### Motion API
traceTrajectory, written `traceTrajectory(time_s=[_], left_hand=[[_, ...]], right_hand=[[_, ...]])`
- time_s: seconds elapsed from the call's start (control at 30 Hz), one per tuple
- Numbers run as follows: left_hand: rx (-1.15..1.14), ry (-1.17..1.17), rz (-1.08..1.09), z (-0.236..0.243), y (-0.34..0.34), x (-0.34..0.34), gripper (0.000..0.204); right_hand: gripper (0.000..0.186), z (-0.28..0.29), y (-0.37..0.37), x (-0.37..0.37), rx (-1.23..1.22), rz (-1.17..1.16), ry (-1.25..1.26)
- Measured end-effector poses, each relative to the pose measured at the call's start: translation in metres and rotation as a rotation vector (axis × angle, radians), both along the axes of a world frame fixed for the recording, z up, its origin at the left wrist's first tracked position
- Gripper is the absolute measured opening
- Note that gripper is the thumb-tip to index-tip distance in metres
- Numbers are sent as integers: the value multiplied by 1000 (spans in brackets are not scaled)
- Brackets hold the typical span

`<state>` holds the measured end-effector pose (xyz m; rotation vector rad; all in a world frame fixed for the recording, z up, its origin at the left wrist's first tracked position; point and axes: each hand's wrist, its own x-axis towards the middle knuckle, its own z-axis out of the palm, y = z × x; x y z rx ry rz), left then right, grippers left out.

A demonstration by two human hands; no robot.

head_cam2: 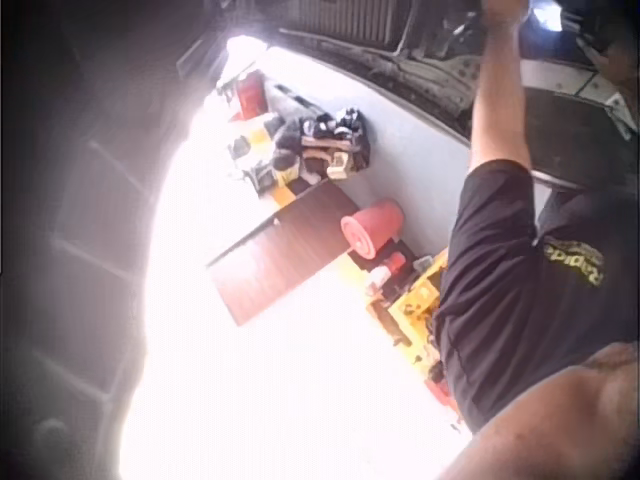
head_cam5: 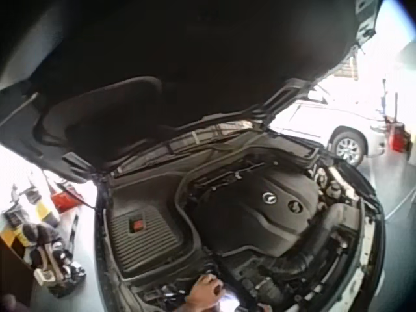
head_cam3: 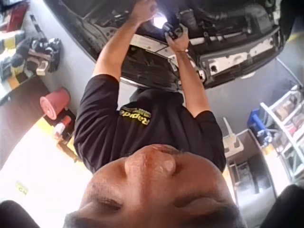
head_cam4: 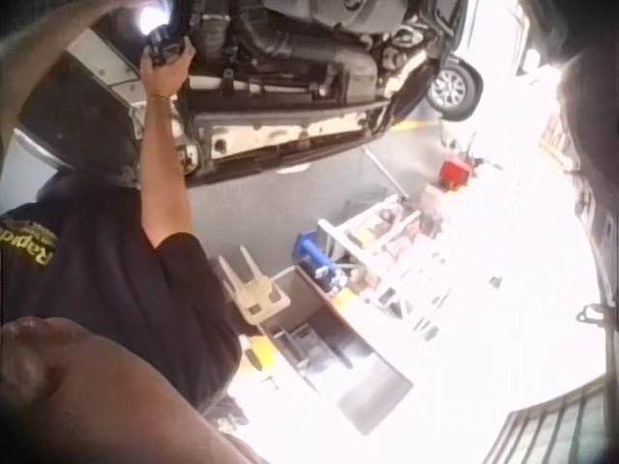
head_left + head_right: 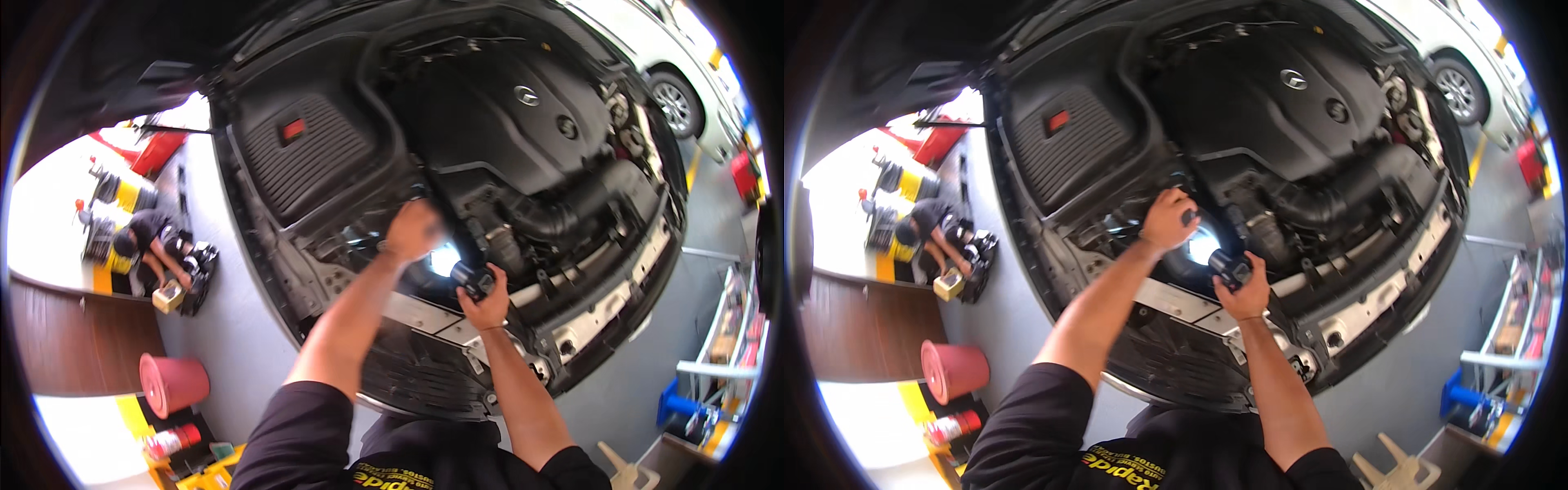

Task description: The person uses a handheld light to illuminate different parts of the car engine while touching and checking components such as the air intake hose and fluid reservoirs.

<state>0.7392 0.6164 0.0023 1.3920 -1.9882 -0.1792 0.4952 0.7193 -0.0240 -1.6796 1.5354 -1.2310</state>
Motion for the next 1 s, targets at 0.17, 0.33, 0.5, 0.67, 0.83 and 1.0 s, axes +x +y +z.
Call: traceTrajectory(time_s=[0.17,0.33,0.5,0.67,0.83,1.0], left_hand=[[-50,-94,127,3,3,-8,40],[-78,-19,709,-10,7,-56,39],[-39,-22,320,-6,1,-11,30],[190,-96,-59,20,-7,3,33],[-125,-92,634,-14,14,-44,51],[-89,3,868,-28,0,-44,47]], right_hand=[[82,12,1,-3,93,-15,22],[82,20,6,-9,97,34,45],[82,21,7,-4,112,47,66],[84,15,4,-2,67,54,55],[83,18,6,-6,33,55,69],[82,20,5,-4,65,60,96]])
